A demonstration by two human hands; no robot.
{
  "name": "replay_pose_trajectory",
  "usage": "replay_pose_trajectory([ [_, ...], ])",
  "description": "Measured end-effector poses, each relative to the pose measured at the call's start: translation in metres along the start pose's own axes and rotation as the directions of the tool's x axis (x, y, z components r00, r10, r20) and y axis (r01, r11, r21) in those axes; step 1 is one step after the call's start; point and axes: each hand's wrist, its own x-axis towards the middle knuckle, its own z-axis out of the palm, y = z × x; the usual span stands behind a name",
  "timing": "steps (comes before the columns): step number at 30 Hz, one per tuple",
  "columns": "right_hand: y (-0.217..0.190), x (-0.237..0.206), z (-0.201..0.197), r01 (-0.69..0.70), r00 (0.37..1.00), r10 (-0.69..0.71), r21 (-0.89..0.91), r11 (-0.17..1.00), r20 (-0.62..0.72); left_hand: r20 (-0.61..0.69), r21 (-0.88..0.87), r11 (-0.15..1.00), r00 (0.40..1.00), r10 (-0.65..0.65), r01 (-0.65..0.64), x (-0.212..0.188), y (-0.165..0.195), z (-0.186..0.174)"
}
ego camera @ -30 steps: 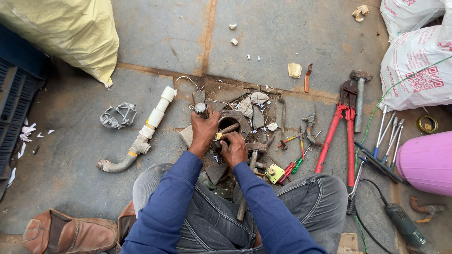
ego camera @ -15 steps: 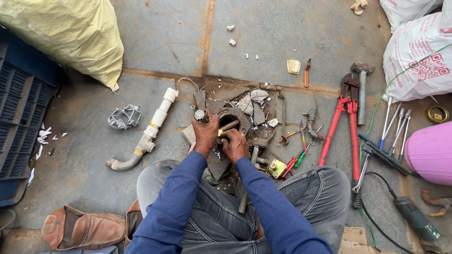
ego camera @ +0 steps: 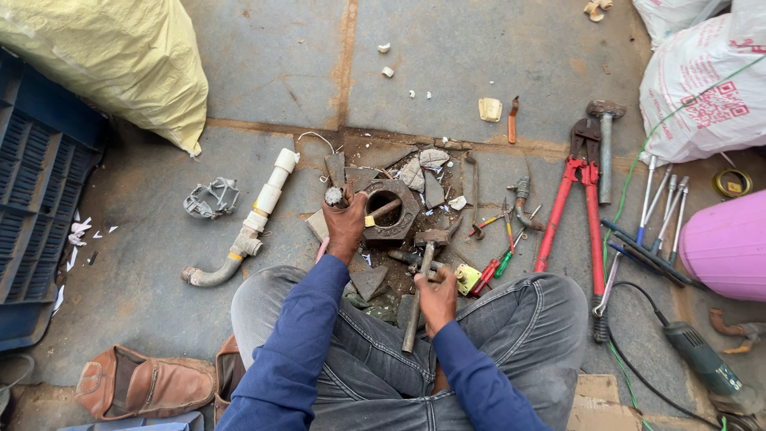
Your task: The person sits on the floor and uses a hammer and chisel to break apart a brass padlock. They repeatedly strike the lock body to separate the shackle and casing, then use pliers to remove internal components.
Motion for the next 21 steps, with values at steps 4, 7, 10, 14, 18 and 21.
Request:
replay_pose_trajectory([
  [4,0.021,0.008,0.004,-0.449,0.879,0.325,0.381,0.808,0.348,0.014,-0.007,1.000,0.999,0.031,-0.031,-0.001,0.001,0.002],
  [7,0.004,0.020,-0.005,-0.538,0.819,0.312,0.455,0.710,0.482,0.027,0.033,0.999,0.999,0.034,-0.035,-0.002,0.002,0.001],
  [10,-0.029,0.001,-0.030,-0.335,0.886,0.159,0.365,0.869,0.435,0.055,0.054,0.997,0.997,0.049,-0.052,-0.004,0.003,0.002],
  [14,-0.098,-0.049,-0.077,-0.034,0.933,-0.062,0.257,0.966,0.355,0.082,0.217,0.973,0.995,0.064,-0.081,-0.003,0.005,0.011],
  [18,-0.177,-0.087,-0.132,0.317,0.807,-0.540,0.596,0.738,0.239,0.061,0.374,0.922,0.995,0.082,-0.099,-0.005,0.006,0.020],
  [21,-0.216,-0.101,-0.156,0.490,0.692,-0.708,0.631,0.601,0.137,0.096,0.381,0.904,0.981,0.168,-0.192,-0.004,0.004,0.023],
])
